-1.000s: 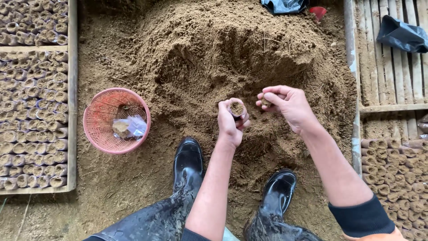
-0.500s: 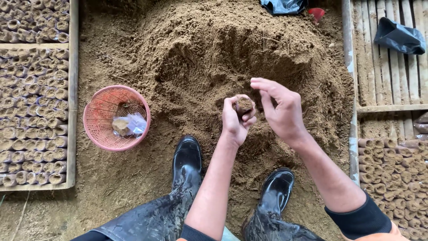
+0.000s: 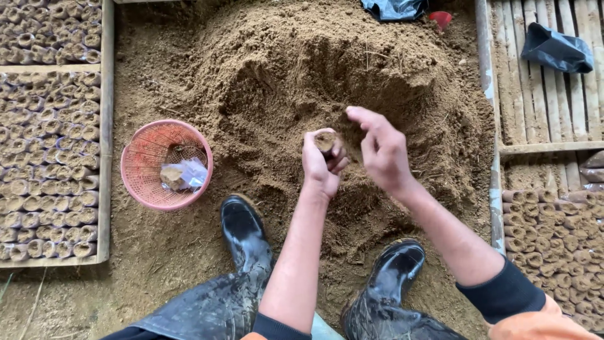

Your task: Preparing seedling plugs by filling small paper wraps with soil and placing them into a nursery tray.

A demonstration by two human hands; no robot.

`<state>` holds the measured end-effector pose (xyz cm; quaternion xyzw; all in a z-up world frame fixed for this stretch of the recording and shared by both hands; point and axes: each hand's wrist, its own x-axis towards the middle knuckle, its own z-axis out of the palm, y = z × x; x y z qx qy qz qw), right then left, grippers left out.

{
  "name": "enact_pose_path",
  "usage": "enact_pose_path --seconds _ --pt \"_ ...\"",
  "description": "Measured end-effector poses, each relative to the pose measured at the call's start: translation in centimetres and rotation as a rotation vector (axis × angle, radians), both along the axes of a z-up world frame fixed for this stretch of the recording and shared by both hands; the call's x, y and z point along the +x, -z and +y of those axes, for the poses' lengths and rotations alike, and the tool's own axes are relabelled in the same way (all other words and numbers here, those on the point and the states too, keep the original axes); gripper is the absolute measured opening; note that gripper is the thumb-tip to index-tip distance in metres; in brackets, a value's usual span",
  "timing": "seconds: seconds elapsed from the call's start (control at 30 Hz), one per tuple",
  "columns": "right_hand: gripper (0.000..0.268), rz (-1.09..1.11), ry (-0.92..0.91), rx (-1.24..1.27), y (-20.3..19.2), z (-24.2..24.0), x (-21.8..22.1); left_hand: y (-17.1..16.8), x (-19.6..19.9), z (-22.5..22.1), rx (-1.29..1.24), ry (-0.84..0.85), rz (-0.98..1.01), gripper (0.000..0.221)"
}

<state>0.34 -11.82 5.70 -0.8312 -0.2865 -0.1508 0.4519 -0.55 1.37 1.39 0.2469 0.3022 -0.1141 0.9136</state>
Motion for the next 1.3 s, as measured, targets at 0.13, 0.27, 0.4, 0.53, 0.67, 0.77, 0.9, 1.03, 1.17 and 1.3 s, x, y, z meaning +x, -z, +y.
enact_pose_path --seconds 0.13,0.27,0.4,0.53,0.67,0.77,0.9,1.03,1.17,1.3 --pt "0.033 0.332 0.032 -0.268 2.8 -0.9 0.1 3.3 0.6 1.5 -0.086 0.014 -0.073 0.027" --pt "0.084 0.351 -0.025 -0.927 8.8 -0.5 -3.9 0.9 0.7 2.6 -0.053 0.058 -0.115 0.024" --pt "0.030 -0.035 0.135 -0.833 15.5 -2.2 -3.2 1.5 0.8 2.6 -0.044 0.070 -0.138 0.021" --pt "0.035 0.486 0.180 -0.377 10.5 -2.9 -0.3 3.1 0.3 2.3 -0.051 0.072 -0.135 0.019" --pt "0.026 1.111 0.375 0.321 5.0 -3.8 1.0 5.1 0.2 1.8 -0.055 0.077 -0.085 0.018" --pt "0.021 1.089 0.352 0.504 1.9 -3.6 1.3 4.7 0.0 1.5 -0.038 0.079 -0.067 0.016" --pt "0.017 0.948 0.324 0.475 -4.3 0.1 0.5 4.6 -0.3 0.6 -0.028 0.086 -0.052 0.016" --pt "0.017 0.521 0.124 0.103 -4.6 1.8 -0.8 4.1 -0.2 -0.8 -0.055 0.125 -0.029 0.018" --pt "0.015 0.320 0.098 0.005 -3.6 2.2 -1.1 0.6 -0.7 -0.6 -0.052 0.142 0.041 0.017" --pt "0.017 0.289 0.134 -0.004 -2.2 1.7 -1.0 0.4 -0.5 -0.6 -0.050 0.135 0.027 0.022"
